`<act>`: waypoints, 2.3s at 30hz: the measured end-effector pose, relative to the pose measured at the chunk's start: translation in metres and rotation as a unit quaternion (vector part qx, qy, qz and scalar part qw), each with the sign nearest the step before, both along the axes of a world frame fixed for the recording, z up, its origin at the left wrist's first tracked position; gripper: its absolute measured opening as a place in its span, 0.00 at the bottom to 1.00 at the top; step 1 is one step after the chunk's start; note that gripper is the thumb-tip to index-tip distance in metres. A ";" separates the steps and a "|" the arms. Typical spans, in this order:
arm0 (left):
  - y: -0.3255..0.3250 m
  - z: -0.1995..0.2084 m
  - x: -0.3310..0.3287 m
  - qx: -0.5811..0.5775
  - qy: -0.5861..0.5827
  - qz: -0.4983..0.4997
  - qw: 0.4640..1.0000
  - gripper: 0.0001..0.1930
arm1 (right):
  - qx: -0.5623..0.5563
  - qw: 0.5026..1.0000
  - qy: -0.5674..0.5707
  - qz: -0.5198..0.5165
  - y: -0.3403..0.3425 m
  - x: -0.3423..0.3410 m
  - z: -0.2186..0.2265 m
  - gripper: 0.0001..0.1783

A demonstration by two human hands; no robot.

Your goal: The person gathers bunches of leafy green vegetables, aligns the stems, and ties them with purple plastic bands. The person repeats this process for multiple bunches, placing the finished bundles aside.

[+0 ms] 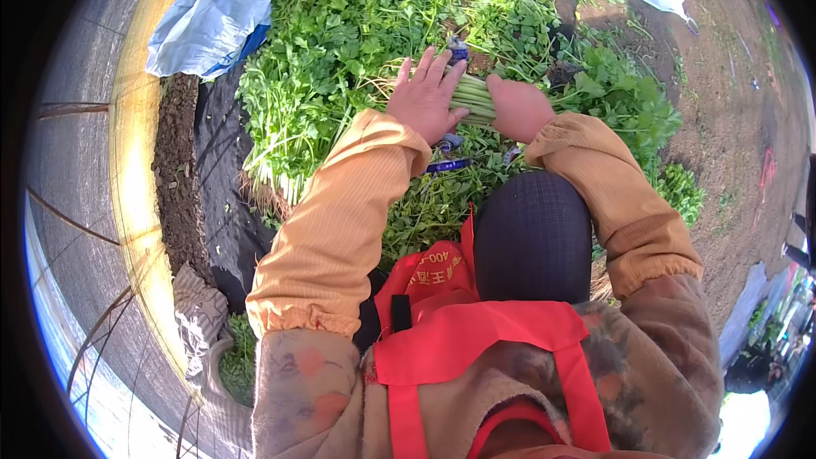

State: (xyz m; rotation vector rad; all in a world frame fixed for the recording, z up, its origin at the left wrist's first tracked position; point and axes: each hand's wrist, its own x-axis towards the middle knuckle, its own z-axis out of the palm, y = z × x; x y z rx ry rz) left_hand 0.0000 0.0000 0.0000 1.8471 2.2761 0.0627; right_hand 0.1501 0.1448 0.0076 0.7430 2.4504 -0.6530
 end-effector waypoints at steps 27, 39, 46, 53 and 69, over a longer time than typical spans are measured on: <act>0.027 -0.022 -0.006 -0.036 -0.054 -0.065 0.996 0.36 | 0.210 0.945 0.222 0.113 -0.015 -0.008 -0.042 0.34; 0.007 -0.033 -0.052 -0.064 -0.276 -0.009 0.959 0.44 | -0.056 0.987 0.149 0.028 0.018 -0.024 -0.040 0.28; 0.025 -0.049 -0.021 -0.115 -0.083 0.199 0.970 0.12 | 0.003 0.988 0.152 0.034 0.007 -0.022 -0.043 0.32; 0.011 -0.031 -0.029 -0.061 -0.211 0.159 0.962 0.29 | -0.020 0.986 0.165 0.034 0.006 -0.021 -0.037 0.32; -0.008 -0.002 0.000 0.127 -0.022 0.078 0.989 0.10 | -0.030 0.984 0.173 0.019 0.008 -0.013 -0.043 0.33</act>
